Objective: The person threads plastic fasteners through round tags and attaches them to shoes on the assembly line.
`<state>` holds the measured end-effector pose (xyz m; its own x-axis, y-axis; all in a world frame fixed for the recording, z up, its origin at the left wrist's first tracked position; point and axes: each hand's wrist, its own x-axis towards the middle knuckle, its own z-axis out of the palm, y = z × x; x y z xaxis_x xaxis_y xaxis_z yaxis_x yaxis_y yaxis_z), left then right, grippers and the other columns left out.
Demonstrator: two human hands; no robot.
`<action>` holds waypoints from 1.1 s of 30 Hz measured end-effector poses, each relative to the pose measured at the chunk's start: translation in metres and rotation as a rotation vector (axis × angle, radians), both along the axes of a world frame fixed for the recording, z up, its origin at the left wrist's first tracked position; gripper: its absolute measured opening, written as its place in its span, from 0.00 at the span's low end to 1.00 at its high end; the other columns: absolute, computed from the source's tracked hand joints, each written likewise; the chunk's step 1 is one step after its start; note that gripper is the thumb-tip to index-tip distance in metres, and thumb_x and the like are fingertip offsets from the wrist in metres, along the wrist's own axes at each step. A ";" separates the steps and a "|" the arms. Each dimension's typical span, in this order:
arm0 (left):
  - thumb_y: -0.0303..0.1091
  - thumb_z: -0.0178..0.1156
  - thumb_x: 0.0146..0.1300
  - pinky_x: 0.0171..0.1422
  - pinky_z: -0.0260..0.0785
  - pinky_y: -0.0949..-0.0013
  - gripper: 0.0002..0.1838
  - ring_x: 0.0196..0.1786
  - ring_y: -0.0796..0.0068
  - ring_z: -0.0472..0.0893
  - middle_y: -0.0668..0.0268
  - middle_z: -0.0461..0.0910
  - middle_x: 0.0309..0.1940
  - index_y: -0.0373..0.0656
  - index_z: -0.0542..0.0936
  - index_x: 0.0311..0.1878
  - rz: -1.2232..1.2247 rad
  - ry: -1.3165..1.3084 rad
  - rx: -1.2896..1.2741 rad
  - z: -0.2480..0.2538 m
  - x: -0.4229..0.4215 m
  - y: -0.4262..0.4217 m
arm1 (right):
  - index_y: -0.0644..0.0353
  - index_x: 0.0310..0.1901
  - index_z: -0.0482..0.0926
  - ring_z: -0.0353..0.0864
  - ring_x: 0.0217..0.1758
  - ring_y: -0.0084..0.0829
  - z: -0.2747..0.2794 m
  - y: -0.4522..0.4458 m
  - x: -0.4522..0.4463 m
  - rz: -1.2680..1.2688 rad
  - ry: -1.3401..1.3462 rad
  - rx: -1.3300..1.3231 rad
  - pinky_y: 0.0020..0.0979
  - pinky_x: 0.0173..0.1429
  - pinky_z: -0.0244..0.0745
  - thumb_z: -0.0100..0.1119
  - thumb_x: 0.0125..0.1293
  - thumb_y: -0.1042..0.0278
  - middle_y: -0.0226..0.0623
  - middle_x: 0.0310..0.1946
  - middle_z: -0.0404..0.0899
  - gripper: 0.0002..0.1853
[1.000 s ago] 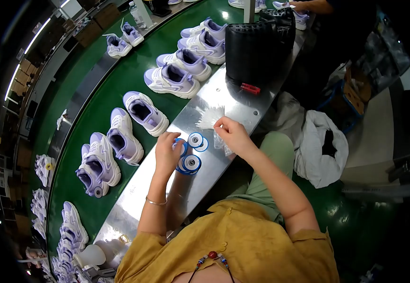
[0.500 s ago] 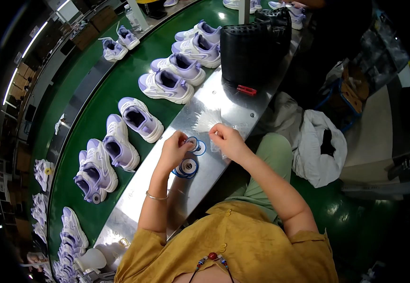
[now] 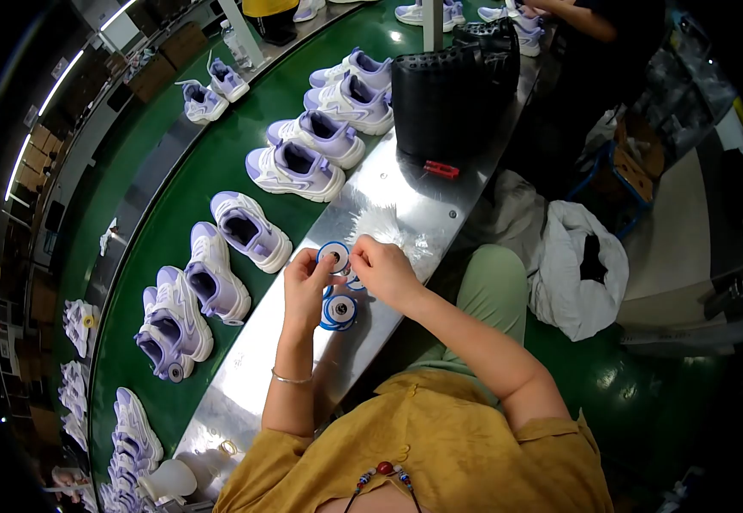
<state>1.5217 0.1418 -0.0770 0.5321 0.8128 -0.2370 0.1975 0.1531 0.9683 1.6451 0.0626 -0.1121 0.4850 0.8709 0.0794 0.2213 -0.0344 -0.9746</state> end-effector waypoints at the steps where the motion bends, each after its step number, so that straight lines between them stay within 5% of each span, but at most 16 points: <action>1: 0.29 0.55 0.64 0.28 0.71 0.80 0.07 0.28 0.78 0.79 0.64 0.78 0.29 0.34 0.74 0.37 -0.003 -0.040 0.013 -0.003 0.000 0.001 | 0.63 0.31 0.74 0.79 0.26 0.44 0.000 0.001 0.001 -0.008 -0.027 0.002 0.38 0.30 0.71 0.55 0.59 0.69 0.44 0.22 0.78 0.06; 23: 0.33 0.55 0.66 0.48 0.74 0.72 0.13 0.39 0.74 0.79 0.59 0.79 0.38 0.29 0.77 0.43 0.074 -0.266 -0.062 -0.011 0.018 -0.001 | 0.64 0.32 0.72 0.77 0.22 0.38 0.003 0.008 0.011 -0.044 0.008 0.016 0.33 0.27 0.68 0.55 0.62 0.71 0.43 0.20 0.76 0.05; 25: 0.31 0.56 0.64 0.47 0.74 0.73 0.12 0.38 0.74 0.79 0.59 0.80 0.37 0.28 0.77 0.42 0.073 -0.225 -0.059 -0.011 0.018 -0.001 | 0.65 0.34 0.72 0.74 0.22 0.23 -0.005 0.009 0.008 -0.050 -0.066 0.183 0.26 0.26 0.66 0.55 0.62 0.75 0.37 0.19 0.76 0.04; 30: 0.27 0.59 0.62 0.42 0.70 0.78 0.09 0.35 0.79 0.77 0.64 0.79 0.33 0.31 0.78 0.40 0.056 -0.153 0.033 -0.016 0.019 0.002 | 0.64 0.35 0.73 0.79 0.27 0.40 0.002 0.009 0.015 -0.002 -0.228 0.247 0.32 0.30 0.71 0.54 0.61 0.77 0.45 0.24 0.77 0.03; 33: 0.26 0.59 0.61 0.37 0.69 0.79 0.05 0.31 0.81 0.76 0.68 0.78 0.30 0.34 0.78 0.38 0.060 -0.154 0.279 -0.027 0.025 0.007 | 0.62 0.36 0.73 0.79 0.25 0.37 -0.002 0.015 0.018 0.014 -0.231 0.255 0.34 0.28 0.70 0.55 0.61 0.73 0.42 0.22 0.77 0.04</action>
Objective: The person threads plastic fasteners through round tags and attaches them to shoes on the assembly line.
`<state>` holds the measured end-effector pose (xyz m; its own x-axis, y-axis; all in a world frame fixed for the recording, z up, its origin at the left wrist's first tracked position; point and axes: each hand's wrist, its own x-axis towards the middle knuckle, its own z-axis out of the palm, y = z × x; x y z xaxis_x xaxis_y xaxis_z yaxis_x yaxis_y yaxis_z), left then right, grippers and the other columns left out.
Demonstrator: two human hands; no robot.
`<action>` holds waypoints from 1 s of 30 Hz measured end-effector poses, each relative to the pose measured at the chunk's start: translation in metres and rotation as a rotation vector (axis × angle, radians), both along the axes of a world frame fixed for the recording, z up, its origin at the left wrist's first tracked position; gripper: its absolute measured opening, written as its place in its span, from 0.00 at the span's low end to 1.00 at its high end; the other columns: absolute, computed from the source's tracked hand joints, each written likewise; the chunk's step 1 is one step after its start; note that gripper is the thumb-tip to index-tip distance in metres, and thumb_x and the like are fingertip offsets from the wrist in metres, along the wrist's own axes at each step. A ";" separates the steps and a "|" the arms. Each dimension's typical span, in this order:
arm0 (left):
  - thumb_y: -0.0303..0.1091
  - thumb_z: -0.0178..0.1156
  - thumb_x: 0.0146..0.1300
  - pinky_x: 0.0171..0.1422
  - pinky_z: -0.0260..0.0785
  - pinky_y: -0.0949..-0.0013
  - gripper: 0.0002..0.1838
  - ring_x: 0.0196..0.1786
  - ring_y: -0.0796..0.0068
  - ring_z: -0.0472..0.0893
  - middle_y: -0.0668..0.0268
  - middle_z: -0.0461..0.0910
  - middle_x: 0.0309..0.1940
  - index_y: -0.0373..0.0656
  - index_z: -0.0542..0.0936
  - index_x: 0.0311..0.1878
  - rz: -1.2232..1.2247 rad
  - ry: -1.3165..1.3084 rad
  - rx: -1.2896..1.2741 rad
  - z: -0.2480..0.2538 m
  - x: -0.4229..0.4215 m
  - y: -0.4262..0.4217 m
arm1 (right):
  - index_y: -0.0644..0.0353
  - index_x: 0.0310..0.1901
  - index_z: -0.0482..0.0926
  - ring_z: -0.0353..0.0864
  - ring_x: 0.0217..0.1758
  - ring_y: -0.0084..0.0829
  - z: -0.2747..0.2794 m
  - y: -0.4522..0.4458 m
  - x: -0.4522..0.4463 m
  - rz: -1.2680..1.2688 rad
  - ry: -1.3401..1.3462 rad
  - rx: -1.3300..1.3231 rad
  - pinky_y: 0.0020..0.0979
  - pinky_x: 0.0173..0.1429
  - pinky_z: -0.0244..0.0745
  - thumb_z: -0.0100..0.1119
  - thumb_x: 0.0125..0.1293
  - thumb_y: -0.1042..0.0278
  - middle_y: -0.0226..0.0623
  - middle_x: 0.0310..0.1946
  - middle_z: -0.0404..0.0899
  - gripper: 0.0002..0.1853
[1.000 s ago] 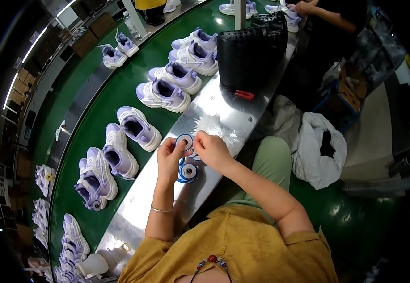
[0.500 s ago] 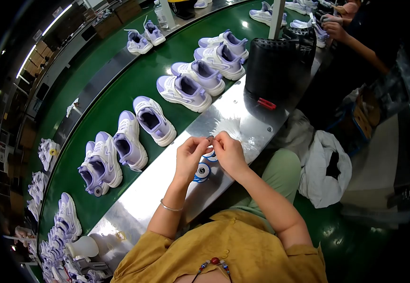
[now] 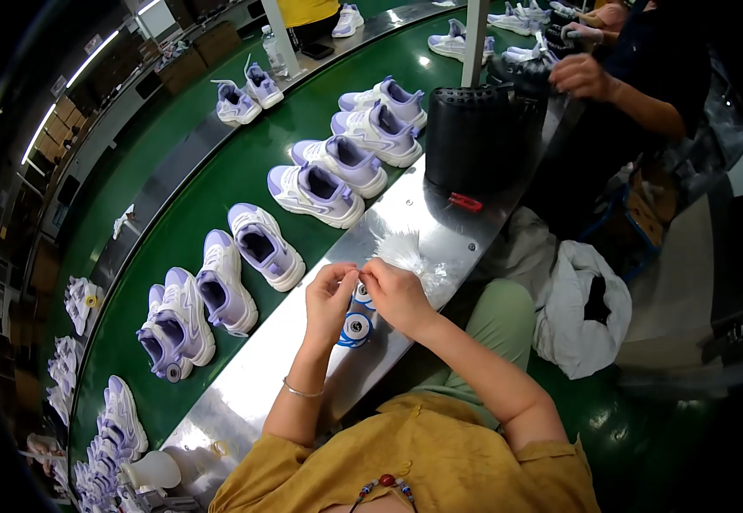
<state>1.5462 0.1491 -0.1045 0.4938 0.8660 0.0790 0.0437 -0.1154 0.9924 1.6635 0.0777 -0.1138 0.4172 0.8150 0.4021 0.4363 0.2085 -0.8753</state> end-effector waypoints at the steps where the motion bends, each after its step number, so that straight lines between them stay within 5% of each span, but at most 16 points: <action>1: 0.25 0.58 0.61 0.37 0.69 0.78 0.04 0.30 0.80 0.76 0.67 0.78 0.29 0.34 0.77 0.38 0.030 0.016 0.195 -0.004 0.001 0.002 | 0.62 0.36 0.73 0.79 0.25 0.37 0.000 0.002 0.002 -0.001 -0.002 0.002 0.34 0.28 0.70 0.55 0.61 0.73 0.42 0.22 0.77 0.04; 3: 0.24 0.57 0.61 0.36 0.69 0.77 0.04 0.30 0.78 0.77 0.66 0.78 0.29 0.34 0.77 0.37 0.019 0.076 0.279 0.010 0.003 0.001 | 0.61 0.40 0.74 0.74 0.24 0.24 0.002 0.007 0.009 0.176 0.476 -0.172 0.27 0.28 0.68 0.55 0.63 0.70 0.34 0.20 0.75 0.06; 6: 0.24 0.57 0.61 0.35 0.70 0.75 0.04 0.30 0.76 0.78 0.64 0.77 0.28 0.34 0.76 0.37 -0.015 0.188 0.292 0.023 0.003 0.000 | 0.61 0.43 0.74 0.69 0.26 0.15 0.015 0.011 0.025 0.342 0.748 -0.208 0.22 0.30 0.65 0.55 0.64 0.68 0.27 0.20 0.73 0.09; 19: 0.23 0.58 0.60 0.32 0.70 0.76 0.03 0.28 0.76 0.79 0.62 0.79 0.28 0.35 0.76 0.36 -0.001 0.347 0.485 0.026 -0.001 0.004 | 0.61 0.39 0.77 0.72 0.22 0.24 0.008 0.021 0.025 0.340 0.214 -0.276 0.28 0.29 0.67 0.54 0.57 0.70 0.36 0.20 0.74 0.09; 22: 0.24 0.59 0.56 0.40 0.71 0.67 0.04 0.37 0.63 0.79 0.56 0.77 0.35 0.36 0.76 0.34 0.010 0.503 0.525 0.035 -0.001 0.007 | 0.63 0.35 0.78 0.73 0.22 0.25 -0.005 0.027 0.025 0.352 0.255 -0.242 0.29 0.29 0.68 0.55 0.58 0.70 0.38 0.21 0.76 0.07; 26: 0.29 0.64 0.52 0.59 0.57 0.54 0.09 0.56 0.55 0.69 0.56 0.72 0.47 0.40 0.77 0.37 0.269 0.583 1.037 0.034 -0.005 0.027 | 0.64 0.33 0.78 0.74 0.22 0.24 0.001 0.029 0.032 0.277 0.295 -0.287 0.28 0.29 0.68 0.56 0.59 0.70 0.38 0.21 0.77 0.07; 30: 0.33 0.64 0.50 0.61 0.56 0.49 0.15 0.57 0.55 0.68 0.56 0.73 0.49 0.42 0.78 0.42 0.593 0.953 1.229 0.022 -0.025 0.063 | 0.65 0.33 0.78 0.74 0.23 0.24 -0.001 0.032 0.043 0.186 0.256 -0.222 0.27 0.29 0.68 0.56 0.60 0.70 0.38 0.21 0.77 0.07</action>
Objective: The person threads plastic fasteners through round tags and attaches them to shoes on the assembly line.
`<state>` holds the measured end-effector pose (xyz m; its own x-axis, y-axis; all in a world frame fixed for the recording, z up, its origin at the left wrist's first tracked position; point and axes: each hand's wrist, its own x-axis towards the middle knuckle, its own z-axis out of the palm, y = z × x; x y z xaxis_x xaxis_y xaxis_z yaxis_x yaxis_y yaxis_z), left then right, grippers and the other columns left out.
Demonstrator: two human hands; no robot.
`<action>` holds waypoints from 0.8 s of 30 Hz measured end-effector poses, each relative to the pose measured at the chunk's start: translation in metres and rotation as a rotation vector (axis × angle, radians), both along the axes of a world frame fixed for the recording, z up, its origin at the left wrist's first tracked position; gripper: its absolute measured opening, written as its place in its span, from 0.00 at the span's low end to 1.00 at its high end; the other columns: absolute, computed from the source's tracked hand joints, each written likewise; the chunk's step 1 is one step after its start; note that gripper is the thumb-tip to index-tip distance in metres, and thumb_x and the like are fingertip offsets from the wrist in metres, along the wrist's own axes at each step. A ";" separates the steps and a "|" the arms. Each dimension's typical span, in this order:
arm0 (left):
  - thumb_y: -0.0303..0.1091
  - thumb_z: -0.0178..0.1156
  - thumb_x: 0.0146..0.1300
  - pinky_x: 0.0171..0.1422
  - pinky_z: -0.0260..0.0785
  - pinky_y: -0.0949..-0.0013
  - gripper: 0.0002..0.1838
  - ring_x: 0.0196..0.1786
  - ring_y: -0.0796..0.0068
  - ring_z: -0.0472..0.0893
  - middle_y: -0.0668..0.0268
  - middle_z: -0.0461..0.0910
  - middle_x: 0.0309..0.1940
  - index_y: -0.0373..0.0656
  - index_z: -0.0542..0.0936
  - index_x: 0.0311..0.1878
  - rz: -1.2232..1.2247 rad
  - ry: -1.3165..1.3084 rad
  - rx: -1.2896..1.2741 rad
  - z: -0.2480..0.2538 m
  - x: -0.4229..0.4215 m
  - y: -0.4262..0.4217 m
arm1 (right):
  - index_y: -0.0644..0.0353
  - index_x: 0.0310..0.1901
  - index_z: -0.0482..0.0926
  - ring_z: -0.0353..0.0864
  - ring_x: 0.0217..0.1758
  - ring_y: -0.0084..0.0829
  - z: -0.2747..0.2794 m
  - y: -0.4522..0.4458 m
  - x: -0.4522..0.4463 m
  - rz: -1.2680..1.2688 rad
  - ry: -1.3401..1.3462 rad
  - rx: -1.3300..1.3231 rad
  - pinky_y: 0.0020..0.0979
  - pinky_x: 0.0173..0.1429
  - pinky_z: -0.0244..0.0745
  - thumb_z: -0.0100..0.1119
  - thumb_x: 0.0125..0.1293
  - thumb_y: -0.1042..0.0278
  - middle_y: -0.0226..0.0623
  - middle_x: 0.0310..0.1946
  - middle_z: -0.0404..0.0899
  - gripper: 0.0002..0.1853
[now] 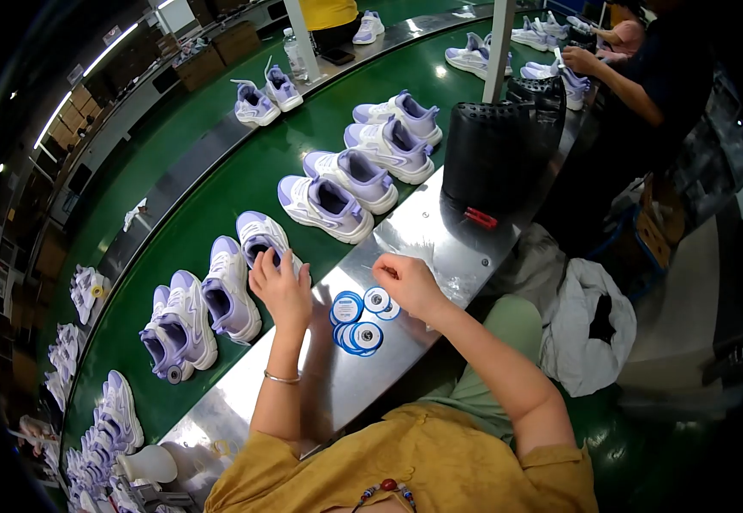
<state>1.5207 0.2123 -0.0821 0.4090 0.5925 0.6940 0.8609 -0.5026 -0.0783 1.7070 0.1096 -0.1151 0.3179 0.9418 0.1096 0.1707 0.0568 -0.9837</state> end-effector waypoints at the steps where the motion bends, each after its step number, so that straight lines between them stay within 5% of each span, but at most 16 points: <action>1: 0.33 0.63 0.50 0.61 0.56 0.48 0.14 0.55 0.56 0.69 0.57 0.74 0.47 0.42 0.78 0.42 0.050 0.054 -0.057 -0.008 -0.009 0.010 | 0.64 0.34 0.78 0.74 0.23 0.24 0.002 0.001 0.002 -0.005 -0.014 0.007 0.27 0.30 0.68 0.55 0.60 0.69 0.38 0.21 0.77 0.07; 4: 0.31 0.59 0.52 0.58 0.57 0.50 0.09 0.44 0.60 0.71 0.62 0.73 0.34 0.44 0.79 0.38 0.039 0.126 -0.040 -0.015 -0.030 0.025 | 0.64 0.34 0.78 0.75 0.23 0.26 0.006 0.003 0.009 -0.020 -0.041 -0.041 0.28 0.31 0.69 0.55 0.60 0.69 0.39 0.22 0.77 0.07; 11: 0.25 0.55 0.50 0.53 0.59 0.53 0.09 0.46 0.58 0.73 0.58 0.74 0.37 0.41 0.79 0.36 0.221 0.177 0.083 0.005 -0.047 0.021 | 0.59 0.33 0.78 0.79 0.31 0.46 -0.005 0.029 0.038 -0.139 -0.319 0.035 0.39 0.35 0.72 0.54 0.59 0.68 0.43 0.27 0.79 0.06; 15: 0.23 0.57 0.53 0.47 0.68 0.60 0.08 0.43 0.56 0.76 0.56 0.77 0.37 0.38 0.78 0.38 -0.221 -0.148 -0.168 0.008 0.001 0.014 | 0.57 0.33 0.77 0.78 0.34 0.48 -0.008 0.063 0.045 -0.199 -0.493 0.051 0.44 0.38 0.72 0.52 0.60 0.67 0.43 0.28 0.78 0.06; 18: 0.24 0.55 0.58 0.48 0.69 0.61 0.09 0.44 0.55 0.77 0.56 0.77 0.41 0.38 0.77 0.42 -0.290 -0.306 -0.481 0.004 0.048 0.012 | 0.56 0.33 0.78 0.78 0.34 0.47 -0.010 0.083 0.046 -0.255 -0.592 0.070 0.44 0.38 0.73 0.51 0.60 0.67 0.43 0.29 0.78 0.06; 24: 0.24 0.52 0.61 0.49 0.69 0.60 0.11 0.43 0.51 0.77 0.52 0.77 0.43 0.36 0.77 0.46 -0.430 -0.422 -0.430 -0.029 0.096 0.053 | 0.55 0.34 0.78 0.79 0.35 0.45 -0.016 0.105 0.044 -0.250 -0.711 -0.016 0.42 0.38 0.73 0.51 0.61 0.68 0.40 0.31 0.78 0.05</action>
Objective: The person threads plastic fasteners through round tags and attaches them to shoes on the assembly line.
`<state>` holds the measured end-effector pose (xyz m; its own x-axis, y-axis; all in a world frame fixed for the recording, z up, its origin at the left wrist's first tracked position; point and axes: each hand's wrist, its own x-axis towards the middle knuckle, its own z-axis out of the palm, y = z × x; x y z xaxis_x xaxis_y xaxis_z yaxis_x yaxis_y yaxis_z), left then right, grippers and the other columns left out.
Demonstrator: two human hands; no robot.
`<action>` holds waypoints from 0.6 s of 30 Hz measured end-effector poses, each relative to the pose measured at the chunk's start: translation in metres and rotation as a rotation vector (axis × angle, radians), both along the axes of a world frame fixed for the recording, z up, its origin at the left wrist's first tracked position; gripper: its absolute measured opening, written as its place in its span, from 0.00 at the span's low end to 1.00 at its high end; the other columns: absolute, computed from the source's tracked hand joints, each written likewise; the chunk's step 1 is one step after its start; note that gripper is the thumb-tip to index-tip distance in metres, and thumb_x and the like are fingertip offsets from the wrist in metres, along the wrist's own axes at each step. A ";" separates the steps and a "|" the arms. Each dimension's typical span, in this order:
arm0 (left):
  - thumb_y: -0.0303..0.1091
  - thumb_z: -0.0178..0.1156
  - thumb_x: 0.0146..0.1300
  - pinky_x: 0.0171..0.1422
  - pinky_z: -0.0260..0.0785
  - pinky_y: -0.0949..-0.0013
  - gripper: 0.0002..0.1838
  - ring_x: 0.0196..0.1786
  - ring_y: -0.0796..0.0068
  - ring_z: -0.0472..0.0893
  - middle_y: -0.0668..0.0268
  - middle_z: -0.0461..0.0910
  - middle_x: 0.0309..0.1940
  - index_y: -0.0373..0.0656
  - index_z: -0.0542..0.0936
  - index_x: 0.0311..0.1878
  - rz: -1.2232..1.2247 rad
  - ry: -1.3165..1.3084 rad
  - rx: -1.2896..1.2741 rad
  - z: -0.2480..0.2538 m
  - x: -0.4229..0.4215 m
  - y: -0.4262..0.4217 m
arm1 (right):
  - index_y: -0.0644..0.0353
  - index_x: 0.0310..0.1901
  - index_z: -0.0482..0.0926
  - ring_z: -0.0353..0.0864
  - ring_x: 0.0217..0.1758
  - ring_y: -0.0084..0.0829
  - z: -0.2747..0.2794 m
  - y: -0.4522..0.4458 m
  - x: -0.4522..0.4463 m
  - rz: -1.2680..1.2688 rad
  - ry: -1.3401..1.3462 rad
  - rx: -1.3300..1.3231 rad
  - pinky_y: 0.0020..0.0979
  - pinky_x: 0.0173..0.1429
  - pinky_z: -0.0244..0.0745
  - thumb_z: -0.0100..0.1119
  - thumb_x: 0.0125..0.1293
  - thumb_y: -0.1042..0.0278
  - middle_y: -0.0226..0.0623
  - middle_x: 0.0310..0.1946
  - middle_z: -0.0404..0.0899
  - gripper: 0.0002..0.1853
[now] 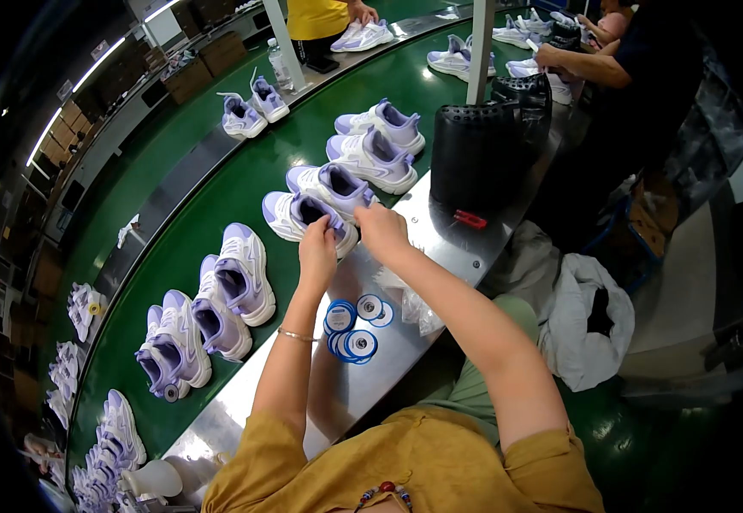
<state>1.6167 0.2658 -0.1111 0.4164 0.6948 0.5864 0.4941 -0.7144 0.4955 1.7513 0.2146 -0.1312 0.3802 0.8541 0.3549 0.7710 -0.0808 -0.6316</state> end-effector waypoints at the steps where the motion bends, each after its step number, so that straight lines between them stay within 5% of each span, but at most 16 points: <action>1: 0.24 0.52 0.61 0.50 0.69 0.60 0.11 0.44 0.50 0.77 0.51 0.78 0.42 0.35 0.77 0.46 -0.005 0.048 -0.072 -0.002 -0.002 0.005 | 0.54 0.33 0.78 0.79 0.35 0.45 -0.001 0.002 0.000 0.000 -0.017 -0.001 0.43 0.37 0.73 0.52 0.60 0.68 0.39 0.31 0.77 0.05; 7: 0.22 0.50 0.62 0.41 0.71 0.68 0.12 0.34 0.66 0.79 0.55 0.79 0.36 0.35 0.77 0.48 -0.047 0.071 -0.104 -0.008 -0.019 0.013 | 0.55 0.33 0.77 0.79 0.34 0.46 -0.002 0.006 -0.002 0.135 -0.071 0.061 0.42 0.37 0.74 0.50 0.56 0.72 0.42 0.29 0.76 0.06; 18: 0.19 0.50 0.60 0.39 0.69 0.72 0.10 0.30 0.71 0.76 0.60 0.77 0.29 0.36 0.79 0.42 -0.090 0.053 -0.110 0.014 -0.028 0.021 | 0.53 0.36 0.78 0.79 0.33 0.43 0.003 0.013 -0.026 0.217 -0.019 0.166 0.41 0.36 0.74 0.51 0.60 0.66 0.38 0.28 0.75 0.06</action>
<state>1.5887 0.2865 -0.0973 0.5082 0.7120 0.4845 0.4577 -0.6999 0.5484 1.7258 0.2281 -0.1285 0.1869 0.8443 0.5023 0.7710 0.1908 -0.6076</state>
